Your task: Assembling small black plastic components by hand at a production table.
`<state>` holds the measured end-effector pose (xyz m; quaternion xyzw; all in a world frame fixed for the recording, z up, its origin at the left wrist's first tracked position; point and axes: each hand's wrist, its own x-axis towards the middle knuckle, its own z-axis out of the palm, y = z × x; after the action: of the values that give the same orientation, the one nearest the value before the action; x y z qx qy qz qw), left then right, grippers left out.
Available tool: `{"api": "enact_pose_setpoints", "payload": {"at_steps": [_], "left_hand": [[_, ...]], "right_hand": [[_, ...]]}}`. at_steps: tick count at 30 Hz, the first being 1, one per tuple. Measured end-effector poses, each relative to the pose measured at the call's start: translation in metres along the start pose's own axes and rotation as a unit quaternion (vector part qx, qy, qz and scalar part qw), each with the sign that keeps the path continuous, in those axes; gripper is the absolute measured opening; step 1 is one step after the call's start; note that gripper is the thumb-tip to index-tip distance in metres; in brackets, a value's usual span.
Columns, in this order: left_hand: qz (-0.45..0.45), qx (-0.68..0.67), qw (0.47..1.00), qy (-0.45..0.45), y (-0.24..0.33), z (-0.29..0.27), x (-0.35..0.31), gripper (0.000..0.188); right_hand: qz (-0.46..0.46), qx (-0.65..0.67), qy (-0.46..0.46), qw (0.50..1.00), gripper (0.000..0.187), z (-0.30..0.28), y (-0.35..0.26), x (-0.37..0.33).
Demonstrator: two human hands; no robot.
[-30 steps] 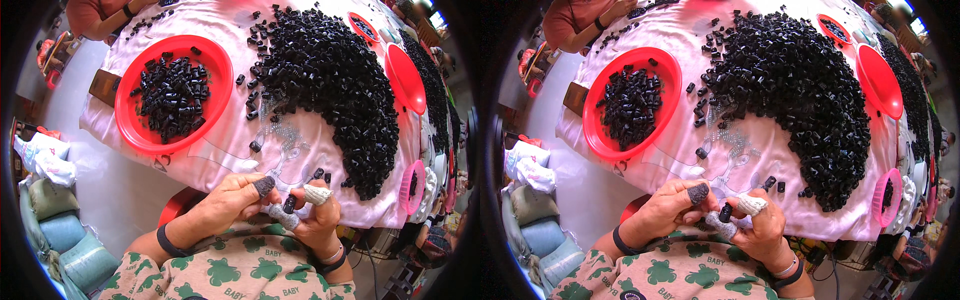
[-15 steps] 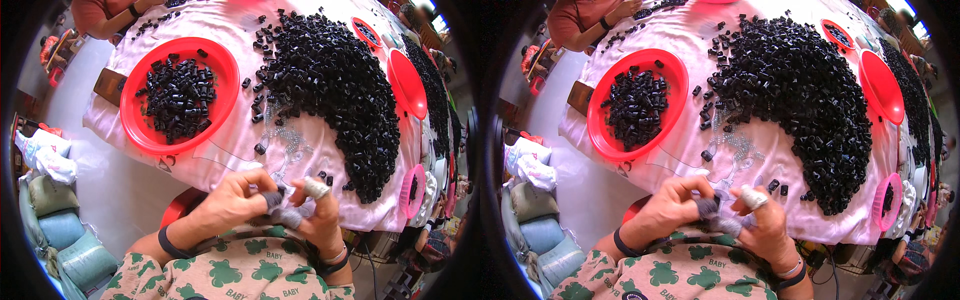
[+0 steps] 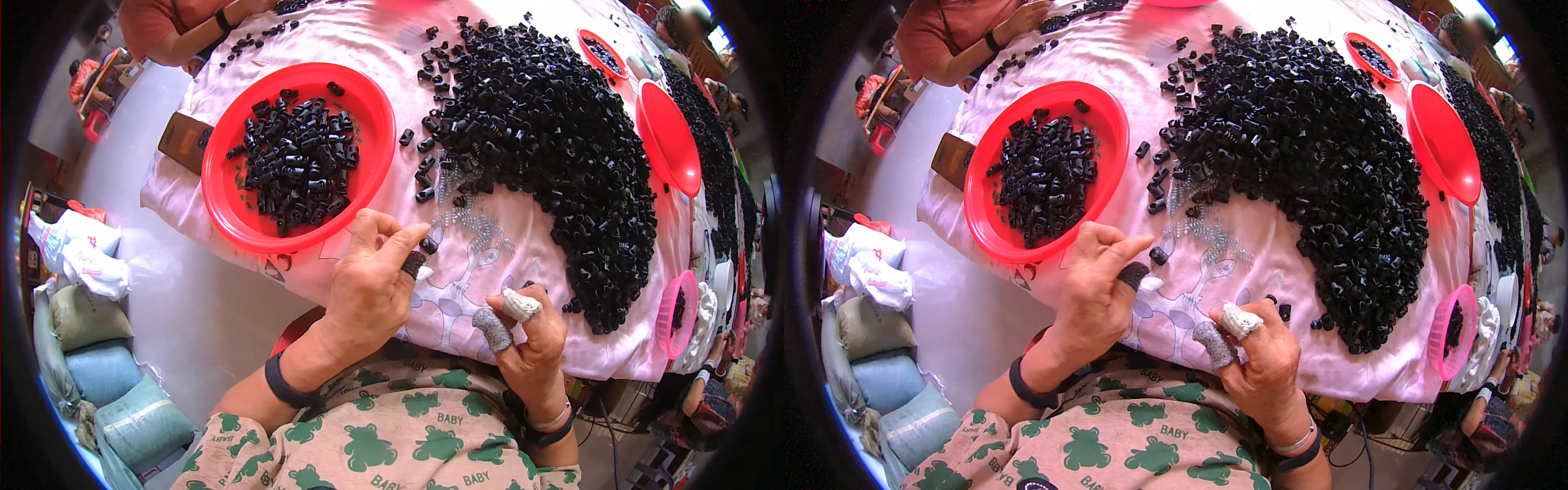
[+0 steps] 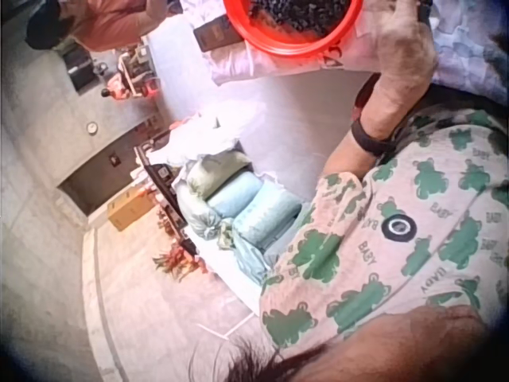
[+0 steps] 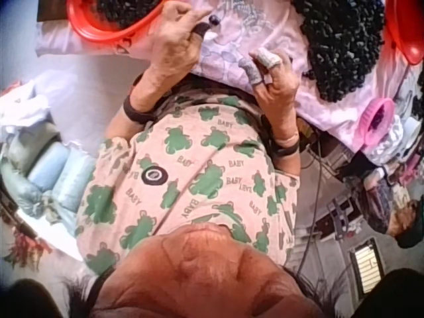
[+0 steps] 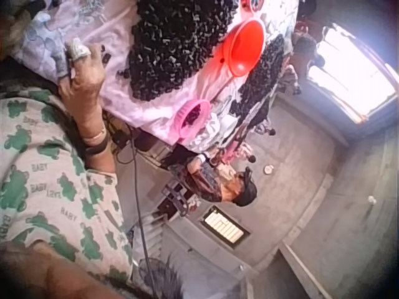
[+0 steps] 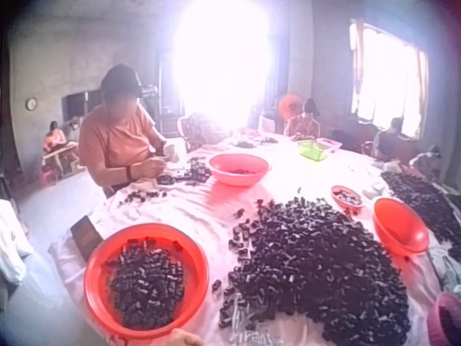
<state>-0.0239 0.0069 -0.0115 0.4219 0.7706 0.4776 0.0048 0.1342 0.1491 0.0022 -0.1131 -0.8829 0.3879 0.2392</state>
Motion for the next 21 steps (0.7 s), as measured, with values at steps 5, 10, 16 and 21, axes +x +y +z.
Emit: {"api": "enact_pose_setpoints", "payload": {"at_steps": [5,10,16,21], "left_hand": [[-0.021,0.147,0.988,-0.045,0.001,0.012,-0.002,0.048],[0.002,0.139,0.990,-0.035,-0.006,0.008,-0.002,0.033],[-0.088,-0.053,0.995,-0.019,-0.003,0.005,-0.003,0.028],[-0.044,0.104,0.992,-0.053,0.005,0.012,-0.003,0.036]], "right_hand": [[0.008,-0.001,0.002,1.000,0.028,-0.002,0.002,0.000],[0.013,0.001,0.028,1.000,0.032,-0.004,0.001,0.000],[0.008,-0.008,0.022,1.000,0.034,0.000,0.003,0.000],[0.009,-0.013,0.019,1.000,0.033,-0.001,0.004,0.000]]}}
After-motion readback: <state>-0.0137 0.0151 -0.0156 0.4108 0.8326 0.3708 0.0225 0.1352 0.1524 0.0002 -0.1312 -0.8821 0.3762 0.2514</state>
